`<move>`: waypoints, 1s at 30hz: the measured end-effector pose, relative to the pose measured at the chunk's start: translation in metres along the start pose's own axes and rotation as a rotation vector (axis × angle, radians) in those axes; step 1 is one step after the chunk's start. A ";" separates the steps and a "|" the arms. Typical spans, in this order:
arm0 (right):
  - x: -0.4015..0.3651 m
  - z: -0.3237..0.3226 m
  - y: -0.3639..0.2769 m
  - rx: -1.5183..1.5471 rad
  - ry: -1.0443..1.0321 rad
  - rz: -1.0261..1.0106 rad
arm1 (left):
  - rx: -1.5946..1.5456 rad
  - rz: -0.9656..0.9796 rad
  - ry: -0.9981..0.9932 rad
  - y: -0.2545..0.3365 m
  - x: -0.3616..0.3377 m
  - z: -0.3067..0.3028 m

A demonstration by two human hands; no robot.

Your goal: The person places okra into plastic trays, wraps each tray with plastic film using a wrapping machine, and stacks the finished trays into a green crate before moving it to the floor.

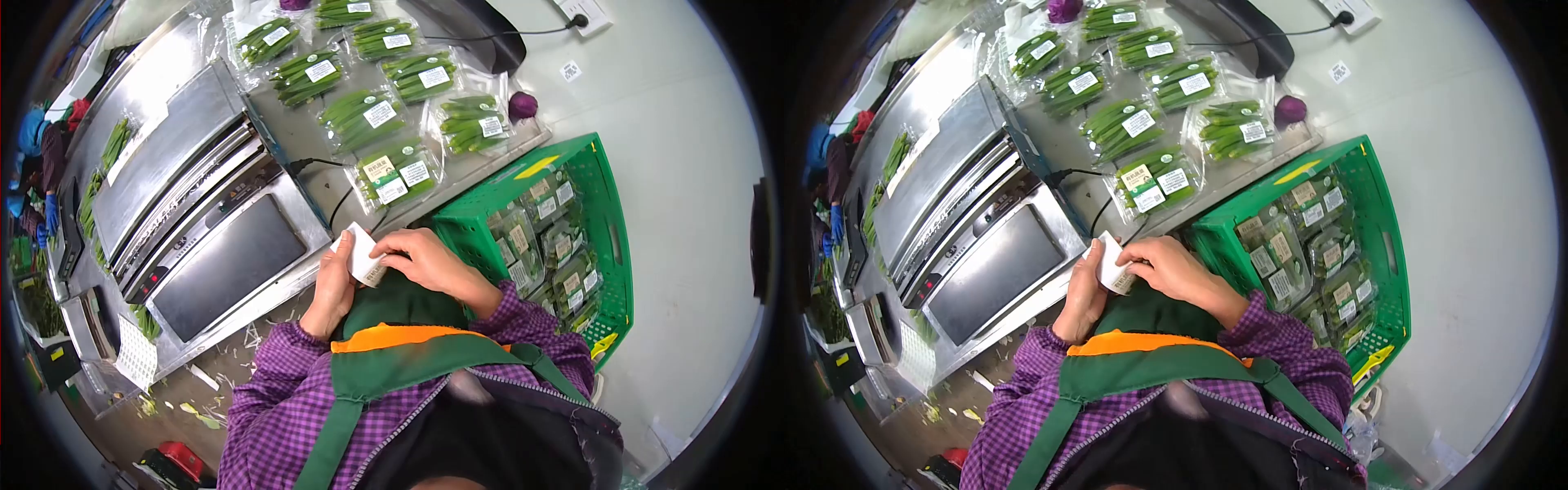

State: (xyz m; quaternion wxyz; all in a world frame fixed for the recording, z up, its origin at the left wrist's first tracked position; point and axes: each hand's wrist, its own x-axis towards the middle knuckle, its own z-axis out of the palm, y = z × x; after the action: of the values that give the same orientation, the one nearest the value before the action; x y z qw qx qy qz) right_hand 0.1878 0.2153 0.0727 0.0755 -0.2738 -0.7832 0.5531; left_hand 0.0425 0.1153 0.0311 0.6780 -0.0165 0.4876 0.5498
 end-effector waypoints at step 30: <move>0.257 -0.063 0.097 -0.456 0.149 0.007 | -0.473 -0.270 -0.206 0.016 -0.046 -0.020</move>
State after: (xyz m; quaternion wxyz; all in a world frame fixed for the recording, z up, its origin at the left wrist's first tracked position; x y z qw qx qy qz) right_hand 0.0319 0.4220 -0.0389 0.0673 -0.3267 -0.8791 0.3403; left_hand 0.0215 0.0771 0.0602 0.7683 -0.1831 0.2678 0.5518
